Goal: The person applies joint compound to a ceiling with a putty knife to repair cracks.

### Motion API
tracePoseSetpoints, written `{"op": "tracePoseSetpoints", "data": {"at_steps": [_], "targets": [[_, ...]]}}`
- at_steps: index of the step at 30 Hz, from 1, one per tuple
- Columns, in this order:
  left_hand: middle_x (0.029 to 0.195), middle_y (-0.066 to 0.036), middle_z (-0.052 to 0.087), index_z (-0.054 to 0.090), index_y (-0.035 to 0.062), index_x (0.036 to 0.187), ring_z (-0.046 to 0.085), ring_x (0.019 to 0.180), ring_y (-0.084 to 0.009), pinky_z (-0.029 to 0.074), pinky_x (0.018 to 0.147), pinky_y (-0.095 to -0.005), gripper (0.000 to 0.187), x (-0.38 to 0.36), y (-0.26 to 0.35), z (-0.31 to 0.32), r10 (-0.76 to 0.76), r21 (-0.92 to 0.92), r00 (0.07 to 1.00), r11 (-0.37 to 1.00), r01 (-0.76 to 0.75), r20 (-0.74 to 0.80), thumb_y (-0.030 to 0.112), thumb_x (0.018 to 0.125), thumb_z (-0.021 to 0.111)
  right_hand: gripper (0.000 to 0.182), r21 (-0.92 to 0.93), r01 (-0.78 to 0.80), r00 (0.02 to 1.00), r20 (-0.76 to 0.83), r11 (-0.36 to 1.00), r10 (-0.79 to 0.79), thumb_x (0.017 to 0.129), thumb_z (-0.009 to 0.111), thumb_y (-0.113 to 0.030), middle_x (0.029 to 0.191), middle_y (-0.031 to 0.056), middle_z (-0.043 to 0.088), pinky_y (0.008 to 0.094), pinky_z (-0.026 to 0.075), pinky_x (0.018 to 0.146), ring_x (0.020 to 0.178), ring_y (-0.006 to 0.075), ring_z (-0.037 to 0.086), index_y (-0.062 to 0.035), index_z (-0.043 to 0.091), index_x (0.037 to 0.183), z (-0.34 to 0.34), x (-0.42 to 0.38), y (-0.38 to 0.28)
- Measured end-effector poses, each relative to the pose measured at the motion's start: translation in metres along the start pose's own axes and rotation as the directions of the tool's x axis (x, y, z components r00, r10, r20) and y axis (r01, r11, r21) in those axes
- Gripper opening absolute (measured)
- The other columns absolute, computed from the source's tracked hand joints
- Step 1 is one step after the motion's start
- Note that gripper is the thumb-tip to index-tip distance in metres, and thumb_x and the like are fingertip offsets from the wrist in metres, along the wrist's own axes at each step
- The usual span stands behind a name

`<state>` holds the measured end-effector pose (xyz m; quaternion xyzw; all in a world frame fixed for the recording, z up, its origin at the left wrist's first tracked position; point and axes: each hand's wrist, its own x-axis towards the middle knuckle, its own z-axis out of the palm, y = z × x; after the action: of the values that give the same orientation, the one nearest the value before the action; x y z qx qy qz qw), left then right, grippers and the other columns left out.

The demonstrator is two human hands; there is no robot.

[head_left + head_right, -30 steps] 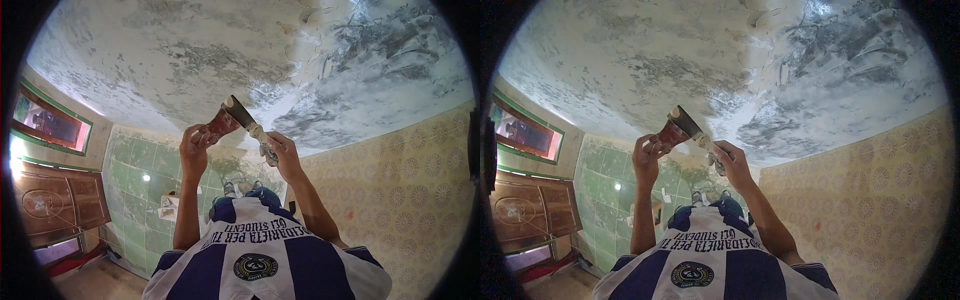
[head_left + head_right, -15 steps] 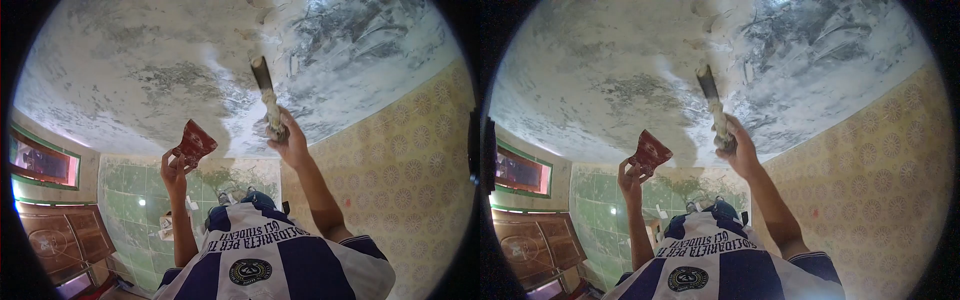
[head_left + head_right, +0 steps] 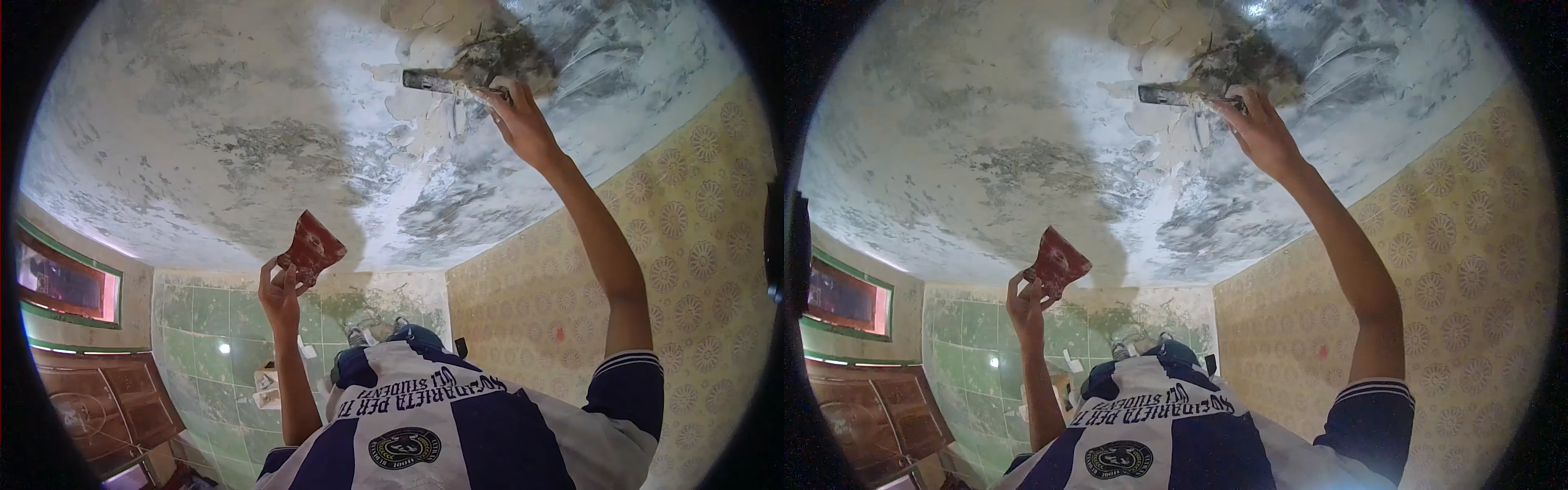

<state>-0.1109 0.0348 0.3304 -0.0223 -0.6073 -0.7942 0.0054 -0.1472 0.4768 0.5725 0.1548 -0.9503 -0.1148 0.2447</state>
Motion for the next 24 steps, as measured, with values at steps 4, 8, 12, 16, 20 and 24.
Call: {"op": "tracePoseSetpoints", "data": {"at_steps": [4, 8, 12, 16, 20, 24], "targets": [[0.101, -0.018, 0.069, 0.044, -0.0024, 0.127, 0.068, 0.088, -0.0174, 0.063, 0.071, -0.0337, 0.032, -0.003, 0.0, 0.0, -0.003, -0.034, 1.0, 0.999, 0.003, -0.004, 0.003, 0.098, 0.055, 0.054, -0.028, -0.019, 0.999, 0.048, 0.999, 0.02, 0.088, 0.062, 0.0, 0.126, 0.0192, 0.043, 0.0477, 0.045, 0.1, 0.119, 0.0391, 0.044, -0.0182, 0.051, 0.138, 0.001, -0.007, 0.023], [0.099, -0.018, 0.07, 0.044, -0.0023, 0.127, 0.069, 0.087, -0.0184, 0.063, 0.07, -0.0341, 0.032, -0.008, 0.002, -0.003, -0.021, -0.025, 1.0, 0.999, 0.021, -0.022, 0.004, 0.098, 0.055, 0.054, 0.073, -0.002, 0.999, 0.043, 0.997, -0.001, 0.089, 0.06, 0.001, 0.129, 0.0202, 0.042, 0.0471, 0.042, 0.1, 0.121, 0.0407, 0.042, -0.0183, 0.051, 0.139, -0.01, -0.028, 0.044], [0.099, -0.018, 0.07, 0.045, -0.0022, 0.127, 0.069, 0.086, -0.019, 0.064, 0.069, -0.0346, 0.032, -0.005, -0.009, -0.004, -0.007, -0.035, 1.0, 0.999, 0.006, -0.028, 0.004, 0.098, 0.055, 0.049, 0.183, 0.024, 0.996, -0.084, 0.983, -0.009, 0.091, 0.058, 0.002, 0.126, 0.0192, 0.045, 0.047, 0.04, 0.097, 0.117, 0.0403, 0.044, -0.0154, 0.052, 0.137, -0.021, -0.026, 0.031], [0.1, -0.018, 0.07, 0.046, -0.0015, 0.127, 0.07, 0.085, -0.0199, 0.064, 0.068, -0.0351, 0.032, -0.003, -0.005, 0.006, -0.053, -0.085, 0.998, 0.995, 0.055, 0.021, 0.005, 0.097, 0.056, 0.043, 0.191, 0.069, 0.983, -0.182, 0.979, -0.034, 0.091, 0.062, -0.004, 0.12, 0.0198, 0.047, 0.0484, 0.04, 0.095, 0.115, 0.0394, 0.047, -0.0112, 0.05, 0.131, 0.006, -0.011, 0.005], [0.102, -0.015, 0.07, 0.049, 0.0022, 0.126, 0.07, 0.087, -0.0195, 0.063, 0.068, -0.036, 0.032, -0.002, 0.005, 0.018, -0.128, -0.129, 0.992, 0.984, 0.125, -0.015, 0.012, 0.097, 0.059, 0.039, 0.663, -0.155, 0.945, -0.118, 0.732, 0.306, 0.102, 0.049, -0.028, 0.121, 0.0155, 0.051, 0.0417, 0.043, 0.098, 0.113, 0.0284, 0.051, -0.0065, 0.047, 0.135, 0.044, -0.034, -0.072], [0.101, -0.012, 0.069, 0.05, 0.0025, 0.128, 0.07, 0.084, -0.0197, 0.063, 0.069, -0.0368, 0.037, -0.005, 0.014, 0.022, -0.122, -0.239, 0.989, 0.966, 0.099, -0.086, 0.015, 0.095, 0.062, 0.045, 0.871, -0.321, 0.812, 0.455, -0.371, 0.365, 0.104, 0.043, -0.039, 0.106, 0.0061, 0.061, 0.0258, 0.046, 0.071, 0.083, 0.0088, 0.054, -0.0051, 0.053, 0.133, 0.07, -0.063, -0.176]]}}
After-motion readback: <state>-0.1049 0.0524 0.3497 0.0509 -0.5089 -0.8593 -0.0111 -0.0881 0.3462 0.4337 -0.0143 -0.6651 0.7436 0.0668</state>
